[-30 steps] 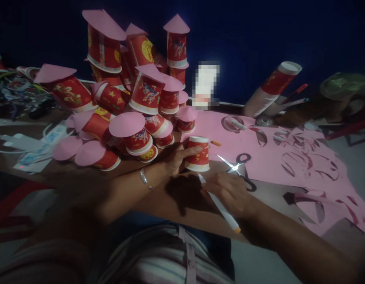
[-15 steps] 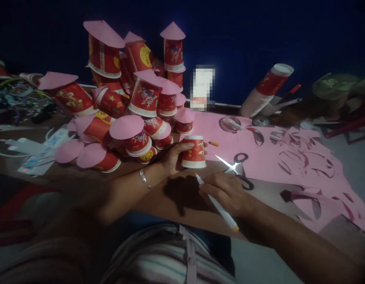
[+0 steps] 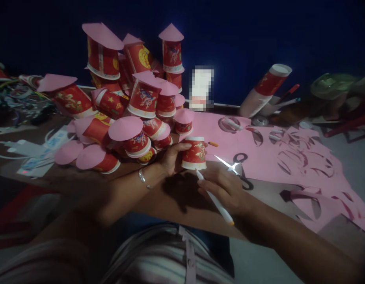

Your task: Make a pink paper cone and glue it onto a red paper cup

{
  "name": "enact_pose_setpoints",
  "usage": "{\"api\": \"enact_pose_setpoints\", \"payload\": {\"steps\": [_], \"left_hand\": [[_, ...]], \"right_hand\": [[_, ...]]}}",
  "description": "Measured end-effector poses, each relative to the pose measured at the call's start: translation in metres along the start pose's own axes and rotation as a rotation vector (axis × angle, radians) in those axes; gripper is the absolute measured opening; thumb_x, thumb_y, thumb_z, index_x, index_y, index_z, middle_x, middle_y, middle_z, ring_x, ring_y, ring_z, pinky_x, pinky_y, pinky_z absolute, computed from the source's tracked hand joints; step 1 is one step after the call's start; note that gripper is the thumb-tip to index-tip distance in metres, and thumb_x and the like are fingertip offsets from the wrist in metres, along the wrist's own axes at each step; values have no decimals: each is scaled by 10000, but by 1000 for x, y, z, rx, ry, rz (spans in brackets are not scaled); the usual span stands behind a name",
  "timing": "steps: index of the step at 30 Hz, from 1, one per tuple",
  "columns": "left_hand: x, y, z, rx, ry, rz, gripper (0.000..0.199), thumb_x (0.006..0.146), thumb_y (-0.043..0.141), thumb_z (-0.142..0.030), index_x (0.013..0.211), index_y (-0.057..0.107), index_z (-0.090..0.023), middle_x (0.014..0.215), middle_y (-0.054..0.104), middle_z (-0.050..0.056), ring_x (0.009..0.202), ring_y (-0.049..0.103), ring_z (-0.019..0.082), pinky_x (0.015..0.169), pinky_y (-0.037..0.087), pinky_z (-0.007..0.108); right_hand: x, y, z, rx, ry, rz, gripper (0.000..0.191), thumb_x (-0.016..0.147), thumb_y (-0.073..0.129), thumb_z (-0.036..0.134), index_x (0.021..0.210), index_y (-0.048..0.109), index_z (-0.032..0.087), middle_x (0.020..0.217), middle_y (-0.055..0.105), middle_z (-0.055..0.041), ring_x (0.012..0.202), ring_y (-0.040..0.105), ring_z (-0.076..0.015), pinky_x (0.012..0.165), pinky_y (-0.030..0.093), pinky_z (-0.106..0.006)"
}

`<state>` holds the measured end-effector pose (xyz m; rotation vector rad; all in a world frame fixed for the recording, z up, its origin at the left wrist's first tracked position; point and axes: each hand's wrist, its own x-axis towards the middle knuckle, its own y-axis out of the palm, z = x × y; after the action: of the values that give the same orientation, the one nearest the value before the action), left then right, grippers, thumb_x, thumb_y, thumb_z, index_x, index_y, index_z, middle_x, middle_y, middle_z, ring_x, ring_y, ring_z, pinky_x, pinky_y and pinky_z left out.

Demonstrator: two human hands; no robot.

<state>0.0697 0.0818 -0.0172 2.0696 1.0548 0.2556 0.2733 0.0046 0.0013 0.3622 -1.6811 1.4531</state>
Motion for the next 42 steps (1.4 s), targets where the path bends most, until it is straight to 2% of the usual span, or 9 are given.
{"api": "enact_pose_setpoints", "payload": {"steps": [7,13,16,20,26,31,37,39,42], "left_hand": [[-1,2,2,36,43,9,499,748,834,-448,1133,757,-140,1021,794,140,926,736,249,783,573,327],[-3,0,5,47,50,-52,372,739,873,-394,989,747,-149,834,742,67,747,690,180,757,570,310],[-2,0,5,19,48,-56,423,755,858,-372,1083,751,-127,914,770,86,816,717,193,799,578,313],[-1,4,2,14,54,13,471,794,809,-384,1166,758,-100,1020,799,130,935,742,227,860,577,322],[-6,8,1,140,40,58,600,773,814,-350,1323,701,-139,1079,805,142,996,761,278,868,578,356],[-7,2,5,199,79,44,502,791,840,-329,1252,720,-173,1056,788,105,914,749,224,837,586,329],[-10,9,4,389,135,-104,451,740,909,-340,1112,707,-183,870,737,27,737,682,160,678,554,273],[-12,13,4,459,156,-158,457,702,934,-349,1048,692,-174,848,726,20,751,679,164,701,561,285],[-10,16,7,531,201,-179,549,656,953,-345,1088,662,-171,992,746,55,891,704,194,811,577,319]], "right_hand": [[1,3,0,-22,2,7,217,953,712,104,1162,655,110,965,761,-109,900,725,-229,757,629,-361],[1,2,-1,-13,-18,25,188,984,699,155,1167,656,136,973,771,-98,914,732,-223,772,639,-365],[1,2,-1,-15,-27,25,170,997,693,176,1150,652,113,960,774,-112,905,740,-230,766,645,-365],[2,2,-1,-37,-28,23,133,1018,667,185,1133,651,120,950,778,-108,875,744,-224,759,644,-359],[2,3,-1,4,-22,16,165,1010,662,177,1161,646,114,958,775,-119,883,729,-236,734,634,-364],[2,2,-1,27,-9,19,153,1012,661,170,1140,641,90,965,763,-133,903,725,-235,765,634,-364],[-6,4,1,74,43,-14,196,1043,634,242,1201,632,125,999,758,-122,933,739,-223,746,630,-345],[-9,5,1,98,69,-27,216,1042,635,256,1223,632,137,984,759,-112,899,746,-217,701,626,-329],[-9,6,0,121,112,-54,208,1053,610,271,1236,640,175,966,762,-90,877,758,-216,686,636,-331]]}}
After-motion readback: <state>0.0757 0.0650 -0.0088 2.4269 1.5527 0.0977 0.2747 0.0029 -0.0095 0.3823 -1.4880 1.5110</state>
